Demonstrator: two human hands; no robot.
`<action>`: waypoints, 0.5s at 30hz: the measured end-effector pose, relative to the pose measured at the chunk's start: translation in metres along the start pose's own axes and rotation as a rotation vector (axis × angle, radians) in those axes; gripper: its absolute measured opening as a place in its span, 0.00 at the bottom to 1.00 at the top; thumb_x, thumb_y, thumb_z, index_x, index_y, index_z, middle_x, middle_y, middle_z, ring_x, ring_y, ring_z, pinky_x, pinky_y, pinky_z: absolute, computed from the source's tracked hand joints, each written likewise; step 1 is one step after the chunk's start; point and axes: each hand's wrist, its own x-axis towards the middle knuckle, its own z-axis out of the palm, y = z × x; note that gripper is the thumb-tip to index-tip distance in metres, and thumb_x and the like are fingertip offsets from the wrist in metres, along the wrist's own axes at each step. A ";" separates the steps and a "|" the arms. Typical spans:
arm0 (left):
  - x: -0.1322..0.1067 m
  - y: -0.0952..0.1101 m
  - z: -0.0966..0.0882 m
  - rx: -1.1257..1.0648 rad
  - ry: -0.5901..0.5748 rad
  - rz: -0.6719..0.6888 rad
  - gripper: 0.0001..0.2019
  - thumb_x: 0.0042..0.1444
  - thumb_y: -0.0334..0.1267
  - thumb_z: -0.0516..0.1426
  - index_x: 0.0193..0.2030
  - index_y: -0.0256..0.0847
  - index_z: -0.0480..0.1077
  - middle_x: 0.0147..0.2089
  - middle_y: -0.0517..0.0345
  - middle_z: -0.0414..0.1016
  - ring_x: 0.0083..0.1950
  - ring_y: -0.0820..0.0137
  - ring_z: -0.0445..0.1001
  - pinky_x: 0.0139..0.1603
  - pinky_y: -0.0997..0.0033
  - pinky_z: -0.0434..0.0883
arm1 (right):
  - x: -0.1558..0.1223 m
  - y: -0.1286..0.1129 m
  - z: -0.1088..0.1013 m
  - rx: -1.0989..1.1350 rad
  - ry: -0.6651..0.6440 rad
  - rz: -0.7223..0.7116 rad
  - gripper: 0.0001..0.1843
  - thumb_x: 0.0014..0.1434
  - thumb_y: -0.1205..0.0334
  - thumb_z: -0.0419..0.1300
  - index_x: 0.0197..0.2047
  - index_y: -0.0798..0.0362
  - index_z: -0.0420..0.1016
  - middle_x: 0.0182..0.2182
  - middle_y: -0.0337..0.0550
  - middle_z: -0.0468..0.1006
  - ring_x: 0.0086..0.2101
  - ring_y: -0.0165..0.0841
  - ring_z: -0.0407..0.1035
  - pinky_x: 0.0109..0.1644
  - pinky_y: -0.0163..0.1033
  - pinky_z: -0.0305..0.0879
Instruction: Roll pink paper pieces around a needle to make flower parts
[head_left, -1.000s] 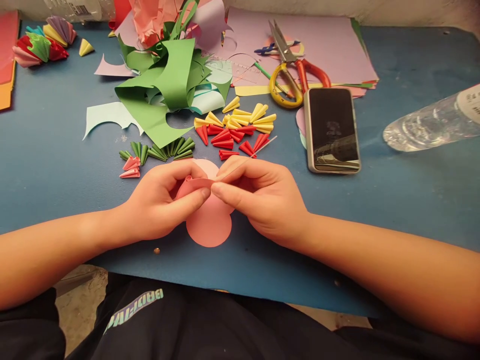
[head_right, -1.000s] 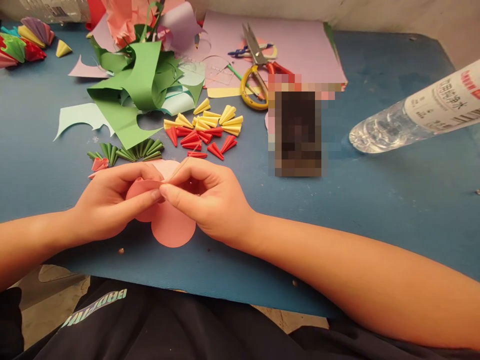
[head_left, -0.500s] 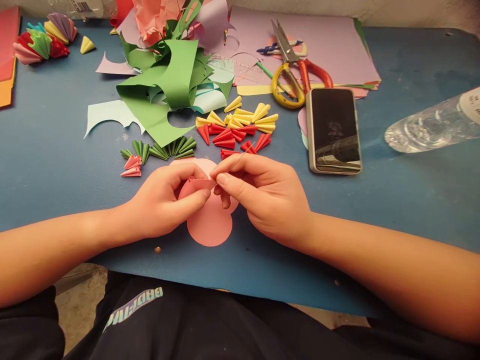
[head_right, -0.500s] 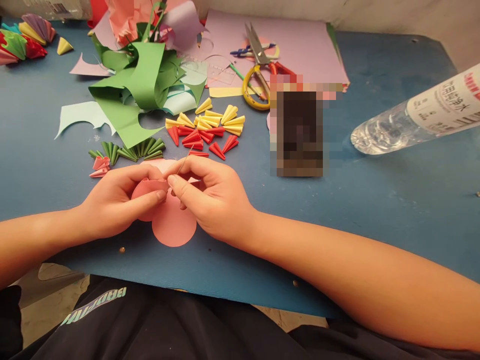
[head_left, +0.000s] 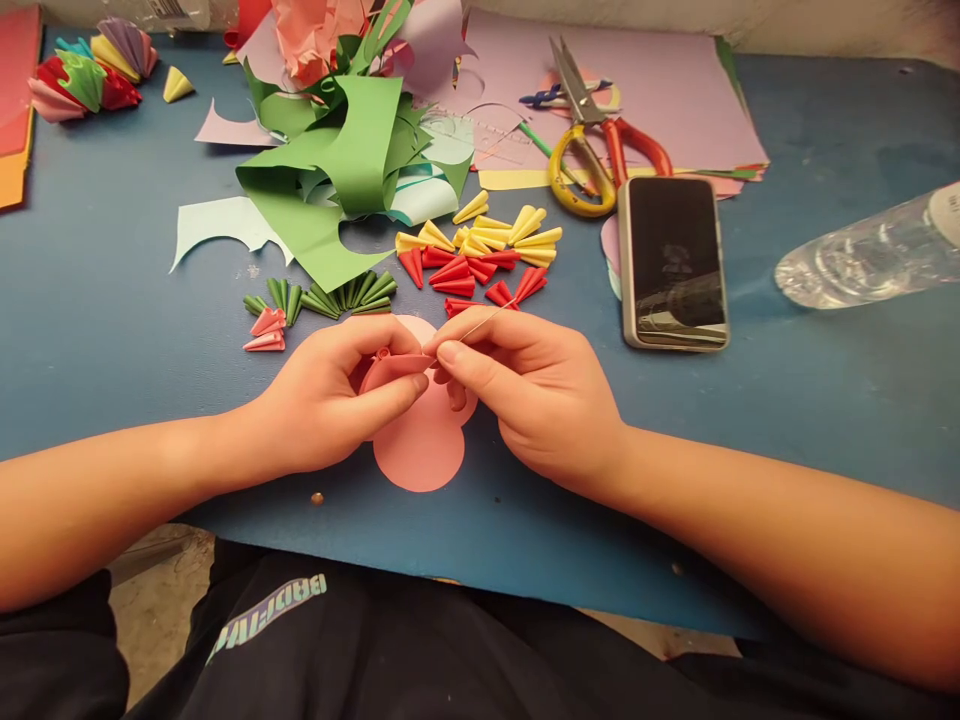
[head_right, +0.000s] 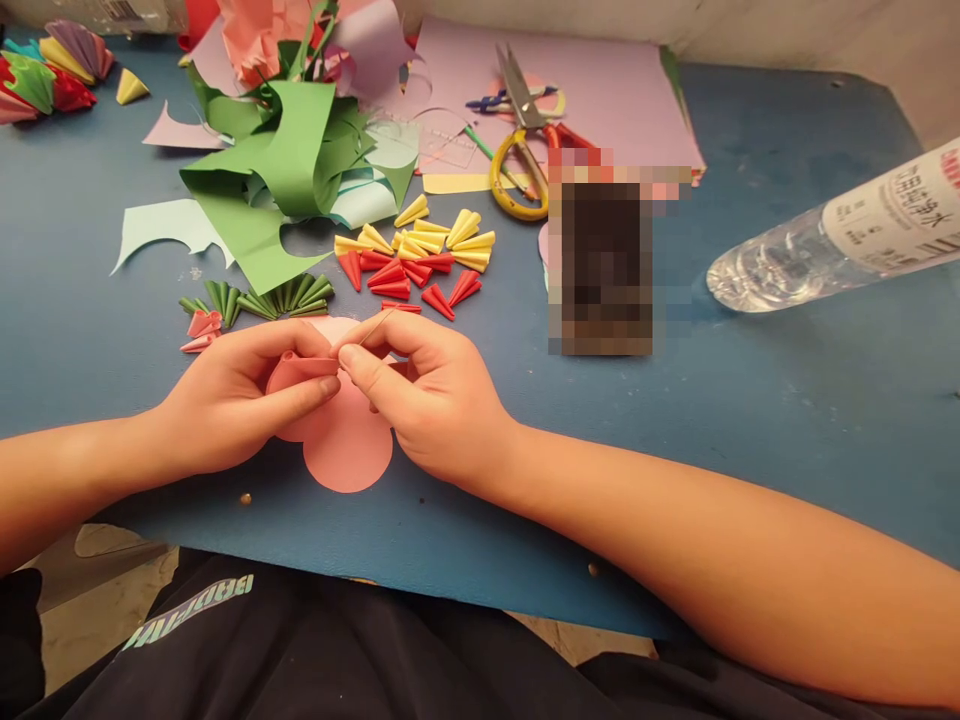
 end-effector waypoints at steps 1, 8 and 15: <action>0.000 0.000 0.000 -0.001 -0.003 -0.010 0.06 0.62 0.37 0.62 0.34 0.39 0.72 0.31 0.61 0.74 0.33 0.72 0.69 0.35 0.72 0.67 | 0.000 0.000 0.000 -0.012 -0.006 -0.009 0.13 0.67 0.51 0.71 0.38 0.52 0.81 0.33 0.40 0.80 0.28 0.28 0.72 0.30 0.36 0.72; 0.001 0.003 -0.002 -0.068 0.008 -0.066 0.06 0.60 0.36 0.62 0.33 0.39 0.74 0.30 0.62 0.73 0.31 0.73 0.67 0.33 0.73 0.66 | -0.001 0.004 -0.001 0.020 -0.012 0.061 0.12 0.67 0.52 0.71 0.41 0.53 0.80 0.30 0.38 0.79 0.26 0.28 0.74 0.30 0.36 0.74; 0.001 0.002 -0.003 -0.091 0.012 -0.075 0.09 0.62 0.40 0.63 0.32 0.38 0.75 0.29 0.61 0.73 0.32 0.73 0.68 0.32 0.73 0.66 | -0.001 0.003 0.000 -0.009 -0.032 0.013 0.13 0.61 0.54 0.77 0.40 0.53 0.83 0.35 0.42 0.84 0.31 0.30 0.75 0.33 0.37 0.74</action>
